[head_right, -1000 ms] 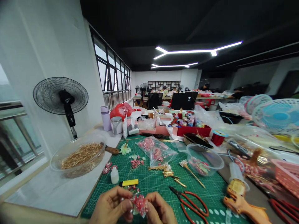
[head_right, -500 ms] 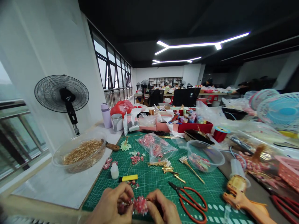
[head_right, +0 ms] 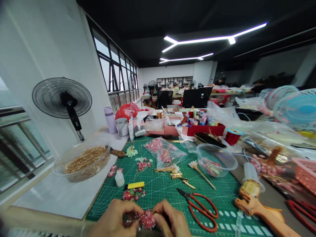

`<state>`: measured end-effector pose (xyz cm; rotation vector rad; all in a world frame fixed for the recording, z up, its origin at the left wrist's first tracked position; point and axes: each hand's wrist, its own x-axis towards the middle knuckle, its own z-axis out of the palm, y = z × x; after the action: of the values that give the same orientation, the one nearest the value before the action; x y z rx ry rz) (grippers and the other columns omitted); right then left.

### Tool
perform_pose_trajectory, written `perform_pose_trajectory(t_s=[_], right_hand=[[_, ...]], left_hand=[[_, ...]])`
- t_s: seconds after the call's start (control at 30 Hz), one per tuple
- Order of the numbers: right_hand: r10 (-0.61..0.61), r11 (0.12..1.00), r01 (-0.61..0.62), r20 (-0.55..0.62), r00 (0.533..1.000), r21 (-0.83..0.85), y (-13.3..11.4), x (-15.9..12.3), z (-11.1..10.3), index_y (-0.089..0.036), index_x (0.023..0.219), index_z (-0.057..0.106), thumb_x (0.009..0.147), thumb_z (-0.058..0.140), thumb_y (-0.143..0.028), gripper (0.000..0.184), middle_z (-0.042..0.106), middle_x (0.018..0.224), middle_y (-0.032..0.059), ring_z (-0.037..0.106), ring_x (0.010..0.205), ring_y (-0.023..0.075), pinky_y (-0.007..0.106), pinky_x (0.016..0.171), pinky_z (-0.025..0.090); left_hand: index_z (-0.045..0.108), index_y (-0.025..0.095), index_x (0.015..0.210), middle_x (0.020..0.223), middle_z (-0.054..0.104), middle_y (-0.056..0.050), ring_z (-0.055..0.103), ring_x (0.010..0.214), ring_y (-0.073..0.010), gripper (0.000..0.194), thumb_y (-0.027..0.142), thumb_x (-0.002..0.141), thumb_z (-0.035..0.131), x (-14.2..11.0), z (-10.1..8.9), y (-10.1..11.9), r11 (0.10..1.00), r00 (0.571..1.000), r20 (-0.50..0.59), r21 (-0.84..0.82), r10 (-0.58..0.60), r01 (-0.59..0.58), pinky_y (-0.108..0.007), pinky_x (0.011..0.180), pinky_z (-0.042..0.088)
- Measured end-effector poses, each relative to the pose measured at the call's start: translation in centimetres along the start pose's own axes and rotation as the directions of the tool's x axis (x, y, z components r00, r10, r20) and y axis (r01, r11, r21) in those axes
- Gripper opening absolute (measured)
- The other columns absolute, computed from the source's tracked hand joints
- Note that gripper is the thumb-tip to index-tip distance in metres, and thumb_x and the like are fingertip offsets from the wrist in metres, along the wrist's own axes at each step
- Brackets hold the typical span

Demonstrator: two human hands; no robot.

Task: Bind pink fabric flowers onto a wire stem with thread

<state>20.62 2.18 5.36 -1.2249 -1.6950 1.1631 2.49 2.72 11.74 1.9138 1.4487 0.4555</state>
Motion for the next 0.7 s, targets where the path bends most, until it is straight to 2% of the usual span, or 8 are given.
perform_pose_trajectory(t_s=[0.13,0.27,0.4,0.5,0.6,0.7], right_hand=[[0.008,1.0,-0.009,0.027,1.0,0.029,0.0,0.1,-0.1,-0.019,0.073,0.055,0.081,0.04,-0.067,0.051,0.058,0.068,0.0043,0.051,0.064,0.0186,0.028,0.06,0.039],[-0.001,0.999,-0.002,0.065,0.998,0.05,0.4,0.3,-0.3,-0.018,0.074,0.055,0.08,0.039,-0.071,0.055,0.056,0.067,0.0033,0.048,0.063,0.0178,0.028,0.059,0.038],[-0.043,0.999,0.041,0.067,0.997,0.028,0.6,0.1,-0.4,-0.019,0.077,0.056,0.087,0.04,-0.058,0.044,0.057,0.07,0.0023,0.049,0.064,0.0168,0.027,0.06,0.038],[-0.052,0.998,0.053,0.042,0.998,-0.018,0.4,-0.2,-0.4,-0.019,0.077,0.056,0.09,0.041,-0.048,0.035,0.06,0.071,0.0026,0.052,0.066,0.017,0.026,0.062,0.039],[-0.041,0.998,0.042,0.012,0.999,-0.046,0.2,-0.3,-0.5,-0.019,0.075,0.056,0.088,0.042,-0.048,0.035,0.061,0.071,0.0037,0.053,0.066,0.0178,0.027,0.062,0.04],[-0.014,0.999,0.014,0.009,1.0,0.05,0.0,-0.3,-0.5,-0.019,0.076,0.057,0.087,0.047,-0.051,0.035,0.06,0.071,0.0022,0.052,0.066,0.0168,0.025,0.062,0.04]], left_hand=[[0.077,0.017,0.083,0.069,0.075,-0.008,0.061,0.062,-0.018,0.028,0.018,0.067,0.055,0.3,0.4,-0.1,0.998,0.999,0.016,-0.055,-0.031,0.032,-0.024,0.057,0.042],[0.076,0.019,0.088,0.077,0.076,-0.007,0.062,0.071,-0.0204,0.028,0.022,0.07,0.055,0.2,0.3,-0.3,0.999,0.998,0.064,-0.015,-0.029,0.03,-0.027,0.064,0.044],[0.075,0.019,0.089,0.08,0.076,-0.005,0.062,0.069,-0.0194,0.026,0.023,0.075,0.054,0.0,0.4,-0.5,0.999,0.997,0.073,0.037,0.02,-0.023,-0.027,0.067,0.044],[0.074,0.02,0.092,0.086,0.076,-0.005,0.063,0.074,-0.0212,0.025,0.021,0.074,0.056,0.0,0.8,-0.7,0.995,0.999,0.047,0.096,0.012,-0.016,-0.028,0.072,0.044],[0.074,0.019,0.092,0.084,0.076,-0.006,0.063,0.074,-0.0207,0.027,0.018,0.073,0.054,0.0,1.3,-0.7,0.993,0.998,0.056,0.117,0.004,-0.01,-0.027,0.071,0.044],[0.074,0.016,0.086,0.076,0.073,-0.006,0.058,0.066,-0.018,0.025,0.019,0.073,0.053,0.1,1.8,-0.7,0.997,0.998,0.03,0.057,-0.05,0.048,-0.025,0.065,0.041]])
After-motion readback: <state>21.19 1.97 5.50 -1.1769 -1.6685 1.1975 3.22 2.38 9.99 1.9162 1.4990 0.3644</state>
